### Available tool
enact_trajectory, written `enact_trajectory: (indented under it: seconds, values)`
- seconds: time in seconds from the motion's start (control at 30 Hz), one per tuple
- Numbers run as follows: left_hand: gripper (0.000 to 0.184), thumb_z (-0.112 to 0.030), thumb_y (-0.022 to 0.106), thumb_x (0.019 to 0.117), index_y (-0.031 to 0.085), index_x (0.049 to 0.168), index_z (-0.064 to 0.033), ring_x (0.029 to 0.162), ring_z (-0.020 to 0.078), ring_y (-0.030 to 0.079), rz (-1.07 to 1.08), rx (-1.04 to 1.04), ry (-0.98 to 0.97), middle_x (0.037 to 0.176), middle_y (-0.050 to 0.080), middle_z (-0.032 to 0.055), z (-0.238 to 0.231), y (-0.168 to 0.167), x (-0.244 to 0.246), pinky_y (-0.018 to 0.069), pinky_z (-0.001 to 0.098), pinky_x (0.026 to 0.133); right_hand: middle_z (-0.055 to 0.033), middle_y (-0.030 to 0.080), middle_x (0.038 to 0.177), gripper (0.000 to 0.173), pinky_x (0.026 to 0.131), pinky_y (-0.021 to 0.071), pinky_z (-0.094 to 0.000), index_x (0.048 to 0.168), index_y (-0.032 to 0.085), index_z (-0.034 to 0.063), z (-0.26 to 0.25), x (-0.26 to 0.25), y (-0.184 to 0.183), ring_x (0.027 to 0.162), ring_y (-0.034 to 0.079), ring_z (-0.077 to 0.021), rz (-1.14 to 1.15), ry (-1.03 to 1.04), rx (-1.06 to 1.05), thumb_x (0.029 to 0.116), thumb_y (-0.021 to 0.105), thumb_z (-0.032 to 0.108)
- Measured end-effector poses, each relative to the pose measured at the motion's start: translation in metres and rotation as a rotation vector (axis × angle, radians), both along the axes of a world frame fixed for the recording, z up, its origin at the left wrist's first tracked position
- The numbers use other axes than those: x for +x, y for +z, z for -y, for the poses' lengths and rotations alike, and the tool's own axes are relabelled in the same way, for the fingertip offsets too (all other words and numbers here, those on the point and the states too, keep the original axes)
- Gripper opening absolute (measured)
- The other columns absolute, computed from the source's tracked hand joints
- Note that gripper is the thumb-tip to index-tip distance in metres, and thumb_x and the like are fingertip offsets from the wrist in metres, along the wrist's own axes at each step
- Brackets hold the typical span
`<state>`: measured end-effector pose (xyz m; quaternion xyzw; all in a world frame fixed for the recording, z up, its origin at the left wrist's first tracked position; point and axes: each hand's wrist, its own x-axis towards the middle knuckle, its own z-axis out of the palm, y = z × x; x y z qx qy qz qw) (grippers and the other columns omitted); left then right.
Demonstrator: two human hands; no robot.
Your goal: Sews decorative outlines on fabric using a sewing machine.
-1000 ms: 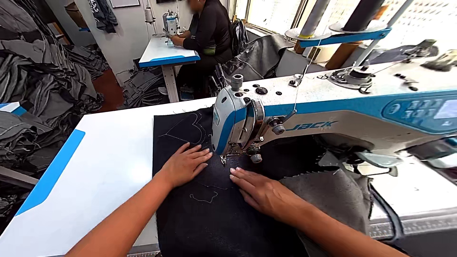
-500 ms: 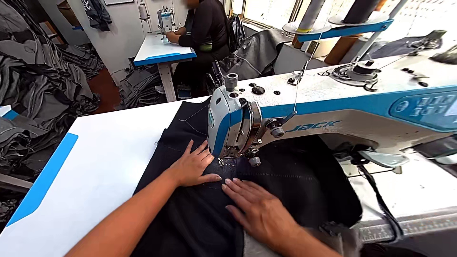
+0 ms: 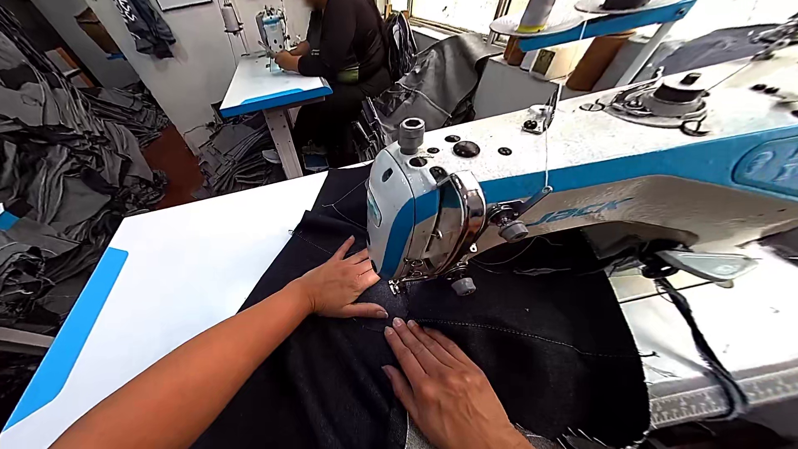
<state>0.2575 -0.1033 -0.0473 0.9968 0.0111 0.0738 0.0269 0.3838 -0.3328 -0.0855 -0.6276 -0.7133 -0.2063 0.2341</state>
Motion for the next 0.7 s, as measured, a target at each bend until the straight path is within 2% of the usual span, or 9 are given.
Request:
enact_trajectory:
  seconds: [0.43, 0.7]
  values:
    - [0.079, -0.068, 0.037, 0.0988, 0.057, 0.142, -0.0055, 0.150, 0.0365, 0.037, -0.017, -0.048, 0.070, 0.150, 0.054, 0.0152, -0.001, 0.001, -0.001, 0.0198, 0.0742, 0.116, -0.0069, 0.074, 0.126, 0.049, 0.105, 0.0516, -0.0368, 0.124, 0.074, 0.0069, -0.006, 0.012, 0.003, 0.119, 0.070, -0.0225, -0.025, 0.067, -0.044, 0.1059, 0.040, 0.038]
    - [0.077, -0.066, 0.040, 0.0994, 0.050, 0.150, -0.0090, 0.155, 0.0349, 0.025, -0.018, -0.086, 0.235, 0.160, 0.044, 0.0115, 0.007, 0.002, -0.005, 0.0111, 0.0738, 0.118, -0.0055, 0.072, 0.130, 0.046, 0.106, 0.0508, -0.0378, 0.126, 0.073, 0.0090, -0.020, 0.038, 0.002, 0.123, 0.067, -0.0219, -0.038, 0.165, -0.063, 0.1047, 0.042, 0.036]
